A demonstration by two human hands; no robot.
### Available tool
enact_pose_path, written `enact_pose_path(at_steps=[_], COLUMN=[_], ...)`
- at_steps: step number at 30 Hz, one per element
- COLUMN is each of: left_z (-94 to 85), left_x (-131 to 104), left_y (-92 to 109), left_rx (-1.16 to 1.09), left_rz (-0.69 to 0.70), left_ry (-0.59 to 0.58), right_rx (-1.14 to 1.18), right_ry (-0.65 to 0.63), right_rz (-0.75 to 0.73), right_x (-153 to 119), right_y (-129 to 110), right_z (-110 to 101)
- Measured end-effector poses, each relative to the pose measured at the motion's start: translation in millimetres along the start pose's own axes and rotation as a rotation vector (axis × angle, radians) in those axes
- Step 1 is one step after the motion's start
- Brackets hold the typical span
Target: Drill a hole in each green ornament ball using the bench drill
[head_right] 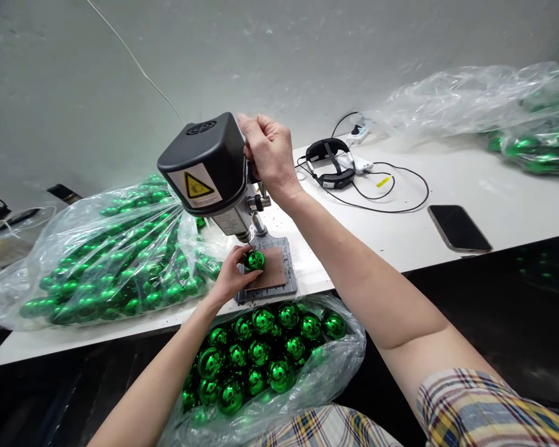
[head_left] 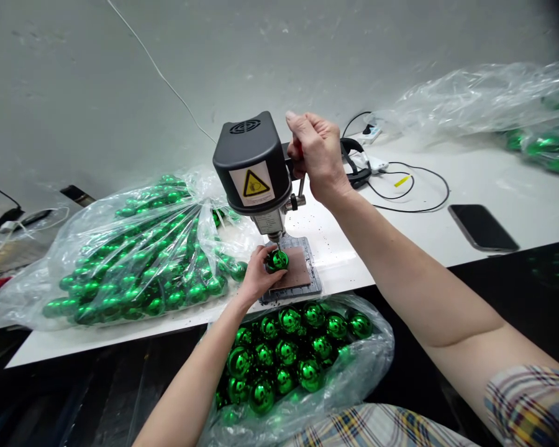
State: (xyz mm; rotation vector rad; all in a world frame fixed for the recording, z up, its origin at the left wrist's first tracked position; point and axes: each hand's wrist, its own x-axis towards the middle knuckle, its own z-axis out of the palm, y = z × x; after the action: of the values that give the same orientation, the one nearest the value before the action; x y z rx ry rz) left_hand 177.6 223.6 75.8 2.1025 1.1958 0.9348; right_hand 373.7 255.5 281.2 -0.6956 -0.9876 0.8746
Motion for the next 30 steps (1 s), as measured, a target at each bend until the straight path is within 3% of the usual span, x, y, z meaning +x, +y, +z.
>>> enact_pose_path(at_steps=[3, 11, 17, 23, 27, 30], left_z=[8.0, 26.3, 36.8, 39.8, 38.2, 37.8], left_x=[-2, -9, -17, -17, -17, -17], left_y=[2, -6, -7, -4, -5, -7], left_rx=[0.008, -0.193, -0.335, -0.428, -0.429, -0.437], left_rz=[0.034, -0.028, -0.111, -0.149, -0.162, -0.159], left_ry=[0.025, 0.017, 0.121, 0.137, 0.131, 0.130], right_rx=[-0.003, -0.066, -0.043, -0.097, -0.096, -0.098], right_ry=[-0.007, -0.053, -0.062, -0.106, -0.050, -0.021], right_rz=[-0.007, 0.001, -0.020, -0.250, -0.410, -0.446], right_x=[1, 5, 0, -33, -62, -73], right_y=[2, 7, 5, 5, 11, 16], right_z=[-1, -3, -4, -12, -16, -18])
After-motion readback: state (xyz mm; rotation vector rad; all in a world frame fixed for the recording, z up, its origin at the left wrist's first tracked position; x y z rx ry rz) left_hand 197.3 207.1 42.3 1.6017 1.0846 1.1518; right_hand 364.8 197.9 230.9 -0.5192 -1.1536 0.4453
